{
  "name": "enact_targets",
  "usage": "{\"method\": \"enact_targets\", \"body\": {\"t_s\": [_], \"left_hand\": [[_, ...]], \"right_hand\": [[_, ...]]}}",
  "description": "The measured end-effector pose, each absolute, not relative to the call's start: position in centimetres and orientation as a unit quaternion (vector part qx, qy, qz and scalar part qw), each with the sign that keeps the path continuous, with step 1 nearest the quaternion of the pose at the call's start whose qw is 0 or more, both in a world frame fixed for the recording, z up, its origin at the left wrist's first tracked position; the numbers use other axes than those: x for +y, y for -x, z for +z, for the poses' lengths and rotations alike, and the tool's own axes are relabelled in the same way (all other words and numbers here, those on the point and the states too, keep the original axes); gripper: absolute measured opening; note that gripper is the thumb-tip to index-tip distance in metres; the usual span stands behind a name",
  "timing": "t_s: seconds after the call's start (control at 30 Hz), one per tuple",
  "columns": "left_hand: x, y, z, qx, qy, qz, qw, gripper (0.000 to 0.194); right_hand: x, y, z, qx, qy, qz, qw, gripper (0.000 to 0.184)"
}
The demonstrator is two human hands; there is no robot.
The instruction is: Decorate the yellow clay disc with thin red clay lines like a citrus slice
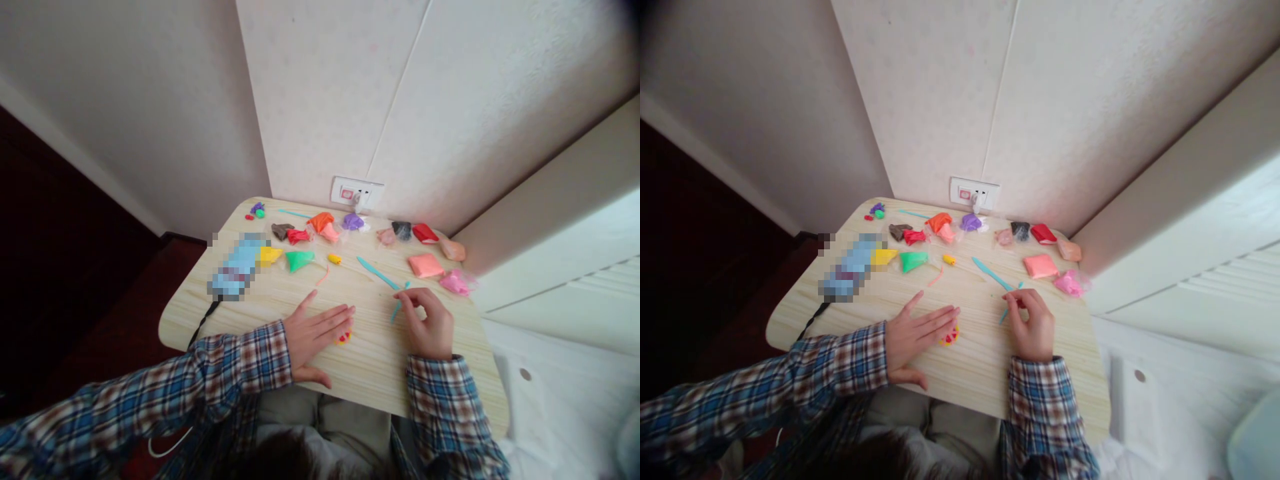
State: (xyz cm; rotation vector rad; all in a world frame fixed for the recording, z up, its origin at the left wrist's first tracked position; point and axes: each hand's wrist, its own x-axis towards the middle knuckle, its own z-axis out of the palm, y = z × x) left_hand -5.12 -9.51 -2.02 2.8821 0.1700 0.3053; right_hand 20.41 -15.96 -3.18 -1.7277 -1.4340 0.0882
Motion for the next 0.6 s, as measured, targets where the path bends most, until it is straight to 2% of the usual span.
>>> {"method": "enact_targets", "body": {"t_s": [0.1,0.2,0.3,0.53,0.6], "left_hand": [[-9.2,4.6,-1.4,0.053,-0.984,0.121,0.12,0.084],[-9.5,4.5,-2.1,0.03,-0.985,0.093,0.139,0.077],[-9.6,4.7,-3.0,0.031,-0.986,0.072,0.146,0.079],[-9.0,4.3,-1.7,0.067,-0.983,0.122,0.12,0.084],[-9.1,4.3,-2.0,0.063,-0.984,0.107,0.125,0.08]], "right_hand": [[-15.9,-20.4,-3.2,-0.577,0.692,0.039,0.432,0.021],[-15.9,-20.3,-3.1,-0.573,0.694,0.042,0.434,0.021],[-15.9,-20.3,-3.2,-0.571,0.695,0.043,0.435,0.021],[-15.9,-20.4,-3.4,-0.577,0.686,0.046,0.44,0.021],[-15.9,-20.4,-3.5,-0.578,0.685,0.051,0.441,0.021]]}}
